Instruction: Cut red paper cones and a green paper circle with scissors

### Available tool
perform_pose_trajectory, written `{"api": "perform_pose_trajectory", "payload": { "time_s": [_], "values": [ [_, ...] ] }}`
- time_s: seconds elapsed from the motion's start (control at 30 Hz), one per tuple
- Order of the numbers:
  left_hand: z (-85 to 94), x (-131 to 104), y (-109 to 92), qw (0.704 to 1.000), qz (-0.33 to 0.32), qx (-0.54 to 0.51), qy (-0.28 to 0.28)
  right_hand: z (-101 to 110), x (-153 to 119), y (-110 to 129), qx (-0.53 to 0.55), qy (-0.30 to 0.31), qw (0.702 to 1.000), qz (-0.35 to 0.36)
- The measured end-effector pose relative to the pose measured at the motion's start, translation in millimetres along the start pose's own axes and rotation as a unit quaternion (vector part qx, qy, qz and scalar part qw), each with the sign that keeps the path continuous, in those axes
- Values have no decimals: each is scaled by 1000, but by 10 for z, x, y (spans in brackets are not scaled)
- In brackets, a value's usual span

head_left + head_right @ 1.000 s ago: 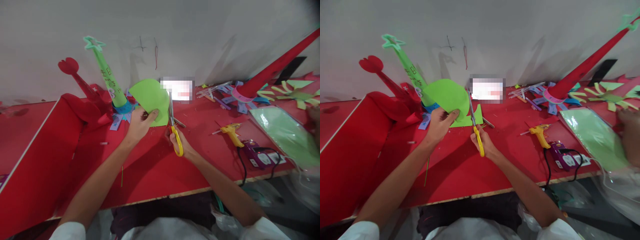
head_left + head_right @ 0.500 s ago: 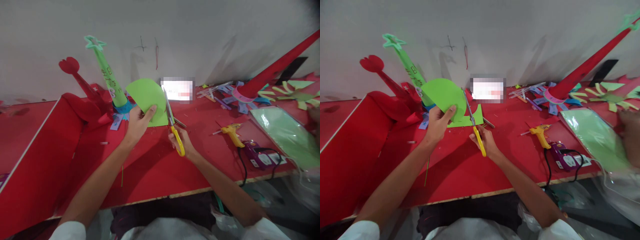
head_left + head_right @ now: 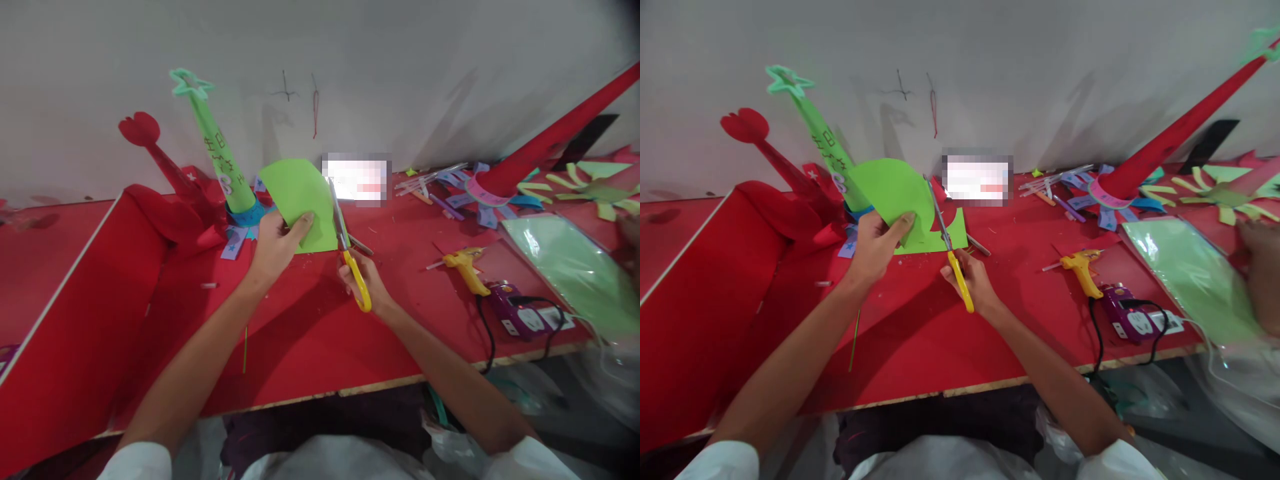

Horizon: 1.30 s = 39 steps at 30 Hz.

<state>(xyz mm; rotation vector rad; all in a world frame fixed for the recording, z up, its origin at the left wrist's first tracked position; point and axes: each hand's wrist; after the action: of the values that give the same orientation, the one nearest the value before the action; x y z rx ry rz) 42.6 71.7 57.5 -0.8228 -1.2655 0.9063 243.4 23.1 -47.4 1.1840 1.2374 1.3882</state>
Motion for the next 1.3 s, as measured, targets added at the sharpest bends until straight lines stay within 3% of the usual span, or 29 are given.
{"api": "perform_pose_trajectory", "payload": {
  "time_s": [0.23, 0.6, 1.0, 1.3],
  "values": [
    [-7, 7, 84, 998, 6, -19, -56, -22, -28, 50, -16, 13, 1000, -22],
    [-24, -26, 14, 1000, 20, 14, -3, -81, -6, 47, 32, 20, 999, 9],
    [-21, -15, 109, 997, 5, -21, -71, -40, -35, 17, 17, 22, 999, -25],
    [-11, -29, 24, 999, 6, 47, 15, -99, 2, 46, 17, 29, 999, 20]
  ]
}}
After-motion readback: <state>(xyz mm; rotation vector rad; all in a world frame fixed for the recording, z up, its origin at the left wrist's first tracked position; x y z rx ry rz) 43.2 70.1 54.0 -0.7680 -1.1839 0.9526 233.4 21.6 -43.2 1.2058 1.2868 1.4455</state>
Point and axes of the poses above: each hand's wrist, its own x-axis towards the middle knuckle, its own z-axis out of the back of the hand, y = z × x, and after that the axes turned 2 degrees about x, right-handed
